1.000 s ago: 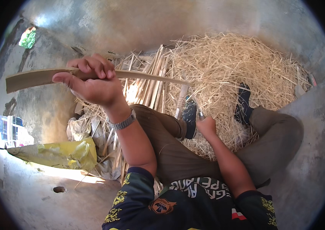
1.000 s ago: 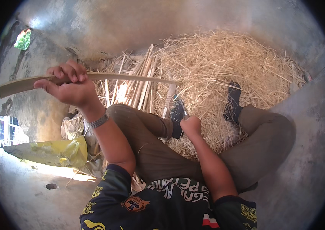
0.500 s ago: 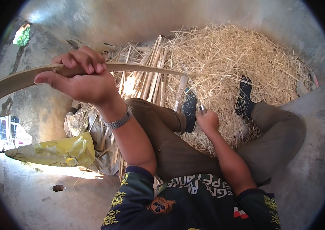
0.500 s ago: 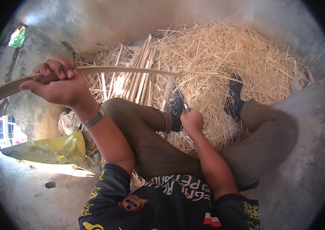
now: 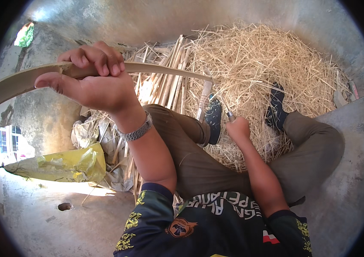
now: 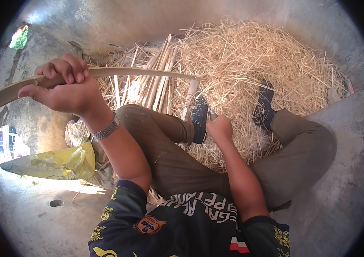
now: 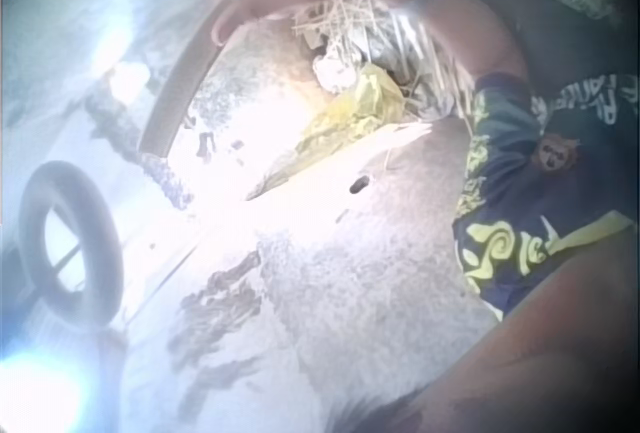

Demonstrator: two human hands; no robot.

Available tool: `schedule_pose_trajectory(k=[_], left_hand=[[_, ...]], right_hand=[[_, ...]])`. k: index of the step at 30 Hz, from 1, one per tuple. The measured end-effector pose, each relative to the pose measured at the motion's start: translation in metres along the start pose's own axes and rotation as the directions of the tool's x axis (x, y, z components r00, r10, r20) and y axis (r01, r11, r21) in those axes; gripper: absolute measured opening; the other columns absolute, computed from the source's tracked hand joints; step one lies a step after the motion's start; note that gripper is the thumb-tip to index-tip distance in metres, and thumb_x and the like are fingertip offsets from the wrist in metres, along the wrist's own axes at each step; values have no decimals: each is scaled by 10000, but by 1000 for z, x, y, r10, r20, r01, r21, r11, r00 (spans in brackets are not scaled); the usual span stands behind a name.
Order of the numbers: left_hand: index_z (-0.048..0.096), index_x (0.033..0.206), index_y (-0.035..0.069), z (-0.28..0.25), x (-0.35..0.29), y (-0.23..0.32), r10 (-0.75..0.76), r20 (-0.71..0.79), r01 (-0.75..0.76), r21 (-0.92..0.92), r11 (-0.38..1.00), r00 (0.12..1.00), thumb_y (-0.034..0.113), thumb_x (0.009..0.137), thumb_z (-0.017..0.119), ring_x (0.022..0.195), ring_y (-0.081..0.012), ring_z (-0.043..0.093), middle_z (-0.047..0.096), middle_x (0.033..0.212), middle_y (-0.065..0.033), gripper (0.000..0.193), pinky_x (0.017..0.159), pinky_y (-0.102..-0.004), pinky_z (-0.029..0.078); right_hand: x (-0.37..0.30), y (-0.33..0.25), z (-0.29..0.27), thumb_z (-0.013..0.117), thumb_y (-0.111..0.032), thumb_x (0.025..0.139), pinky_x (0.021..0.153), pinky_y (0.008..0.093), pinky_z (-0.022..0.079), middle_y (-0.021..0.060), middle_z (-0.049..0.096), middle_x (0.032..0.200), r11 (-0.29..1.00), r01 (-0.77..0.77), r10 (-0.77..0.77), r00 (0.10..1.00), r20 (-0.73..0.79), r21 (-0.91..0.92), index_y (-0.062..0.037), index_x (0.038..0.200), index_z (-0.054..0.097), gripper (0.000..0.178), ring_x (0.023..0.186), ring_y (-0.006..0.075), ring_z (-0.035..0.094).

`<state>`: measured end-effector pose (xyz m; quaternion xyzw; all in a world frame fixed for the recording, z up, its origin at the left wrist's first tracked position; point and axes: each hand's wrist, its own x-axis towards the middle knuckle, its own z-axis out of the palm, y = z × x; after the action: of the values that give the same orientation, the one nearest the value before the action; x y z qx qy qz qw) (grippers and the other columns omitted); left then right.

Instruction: The person sits on the floor and uses a knife to split a long bamboo strip into thinner slats. They hold the bamboo with one hand and use the knife to carefully shave and separate the material, creating a pile of finished slats.

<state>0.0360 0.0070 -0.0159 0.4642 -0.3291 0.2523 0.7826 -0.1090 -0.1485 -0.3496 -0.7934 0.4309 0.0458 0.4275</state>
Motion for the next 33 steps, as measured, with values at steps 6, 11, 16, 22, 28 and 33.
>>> schedule_pose_trajectory(k=[6,11,16,22,28,33], left_hand=[[403,718,148,-1,0,0,-15,-10,15,-12,1000,1000,800,964,203,387,-142,316,329,475,-11,725,394,-274,272],[409,720,151,-5,1,-8,4,47,-4,3,1000,999,815,953,162,387,-149,318,334,476,-10,746,397,-294,280],[416,731,152,-39,19,-6,-9,103,10,-13,1000,995,837,933,115,399,-155,315,343,477,-22,775,408,-301,275],[416,763,149,-27,9,-17,-11,109,16,-43,999,994,852,922,132,394,-158,314,347,482,-27,775,406,-300,271],[414,771,144,-23,9,-7,-44,88,50,-59,997,995,862,913,167,385,-153,314,355,487,-22,772,395,-295,267],[412,773,146,-26,7,-9,7,82,-5,-25,1000,997,868,907,181,384,-150,315,355,488,-15,770,390,-287,268]], right_hand=[[8,16,20,700,-274,835,705,487,541,273,693,786,876,-189,64,957,283,444,79,904,677,361,737,411,702],[2,1,2,672,-243,828,708,467,542,237,706,788,995,-8,5,1000,24,97,42,905,703,297,733,392,703],[-24,-38,-21,648,-257,846,712,465,538,221,709,796,972,187,-180,982,-56,146,-12,930,726,271,738,396,701],[3,8,2,652,-261,841,710,464,531,216,712,803,997,62,-60,997,-39,43,16,909,716,293,760,396,701],[13,14,6,645,-248,819,692,462,520,215,711,794,975,-94,66,988,138,200,50,843,688,301,768,383,711],[-9,-12,-2,654,-244,816,690,455,524,209,720,810,948,82,-79,997,-20,308,14,871,712,270,786,368,724]])
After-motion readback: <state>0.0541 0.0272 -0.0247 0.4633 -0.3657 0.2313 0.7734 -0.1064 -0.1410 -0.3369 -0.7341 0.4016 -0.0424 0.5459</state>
